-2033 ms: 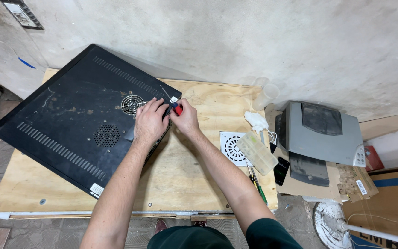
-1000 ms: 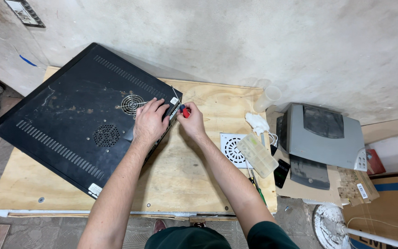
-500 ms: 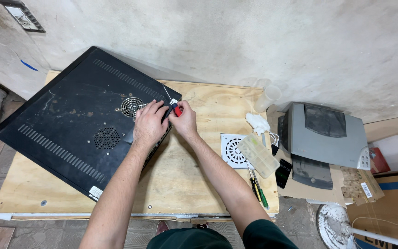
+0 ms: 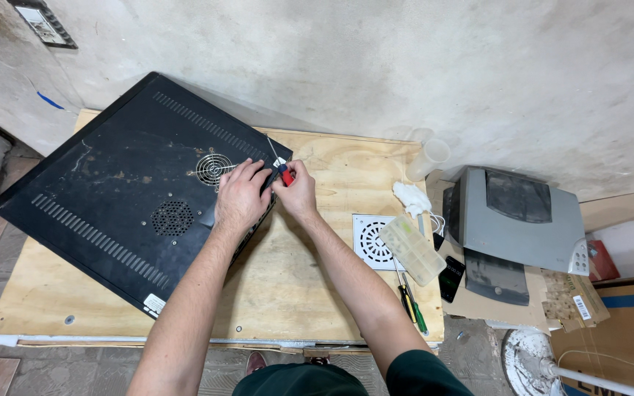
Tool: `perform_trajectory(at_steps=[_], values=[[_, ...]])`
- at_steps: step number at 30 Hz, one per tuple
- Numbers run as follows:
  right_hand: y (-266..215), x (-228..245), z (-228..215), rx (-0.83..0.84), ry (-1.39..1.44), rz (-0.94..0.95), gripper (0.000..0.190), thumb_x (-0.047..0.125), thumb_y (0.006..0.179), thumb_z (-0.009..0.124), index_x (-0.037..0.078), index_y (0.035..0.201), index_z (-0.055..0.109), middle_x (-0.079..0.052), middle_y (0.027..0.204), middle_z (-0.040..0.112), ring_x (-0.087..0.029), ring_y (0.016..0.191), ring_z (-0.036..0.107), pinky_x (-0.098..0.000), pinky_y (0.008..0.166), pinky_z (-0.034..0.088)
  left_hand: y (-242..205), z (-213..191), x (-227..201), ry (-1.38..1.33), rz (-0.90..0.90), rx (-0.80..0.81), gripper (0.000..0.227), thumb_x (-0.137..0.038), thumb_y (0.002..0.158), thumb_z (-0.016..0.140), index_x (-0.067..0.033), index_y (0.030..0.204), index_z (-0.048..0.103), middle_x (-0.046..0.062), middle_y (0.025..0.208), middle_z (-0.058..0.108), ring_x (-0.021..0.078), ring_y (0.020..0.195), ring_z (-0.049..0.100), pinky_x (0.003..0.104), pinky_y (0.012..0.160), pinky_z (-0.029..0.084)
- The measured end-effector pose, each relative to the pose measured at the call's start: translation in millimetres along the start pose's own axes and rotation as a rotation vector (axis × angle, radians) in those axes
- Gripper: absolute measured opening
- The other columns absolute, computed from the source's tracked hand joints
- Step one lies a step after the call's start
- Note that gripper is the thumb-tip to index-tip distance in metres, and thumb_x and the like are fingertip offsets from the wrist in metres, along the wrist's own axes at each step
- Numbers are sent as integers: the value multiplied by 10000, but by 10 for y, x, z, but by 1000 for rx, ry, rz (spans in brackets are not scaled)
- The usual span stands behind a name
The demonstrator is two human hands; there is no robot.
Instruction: The person uses a red-handled screwdriver to remove screws from the back panel of a black computer tower. They unscrew multiple fasteners along the rear edge, place the screws on the table, and briefly reposition the tower before continuing to remove additional screws.
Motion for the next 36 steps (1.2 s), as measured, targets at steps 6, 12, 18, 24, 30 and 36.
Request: perform_trajectory(at_steps=[6,12,18,24,30,36], values=[[-98,-70,-232,132,141,7,234,235,942,829,137,1147,776,-32,920,783,-148,780,757,-343,777,658,-3,-35,-11,-5,-1,1,453,-381,1022,762,-304,1468,742,-61,1586,654,183,1589,516,443,1228,439],[-90,-297,-733,140,-157,-221,291,171,916,802,190,1202,850,-68,978,771,-232,841,780,-394,782,672,9,51,28,9,0,-13,464,-393,1007,779,-316,1461,727,-67,1580,635,178,1587,506,450,1210,449],[-248,-417,-907,109,-329,-317,308,216,875,822,251,1180,858,-23,975,766,-252,913,796,-393,846,667,-8,0,-7,23,14,-21,449,-377,1019,772,-298,1459,730,-48,1569,641,188,1581,516,450,1204,451],[-284,-354,-865,83,-365,-345,309,226,863,830,250,1170,856,-24,960,766,-260,904,797,-409,838,672,-13,-32,-26,11,2,-1,439,-374,1041,767,-292,1470,728,-39,1576,644,195,1583,519,453,1209,448],[-323,-348,-881,80,-354,-335,317,231,852,822,246,1166,855,-29,970,768,-268,907,796,-422,845,668,-10,-30,-24,16,1,7,440,-375,1047,762,-297,1478,722,-38,1583,635,191,1592,508,453,1217,443],[-316,-322,-884,73,-353,-348,316,223,849,827,233,1163,860,-44,963,772,-288,901,802,-437,828,671,-1,24,7,21,3,9,451,-389,1042,762,-300,1481,717,-41,1592,628,190,1599,500,459,1223,441]])
Point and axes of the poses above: each hand's wrist, its own y-axis towards the middle knuckle, its own z-axis out of the palm, x = y × z, the point moved 4 cm from there along y, towards the middle knuckle
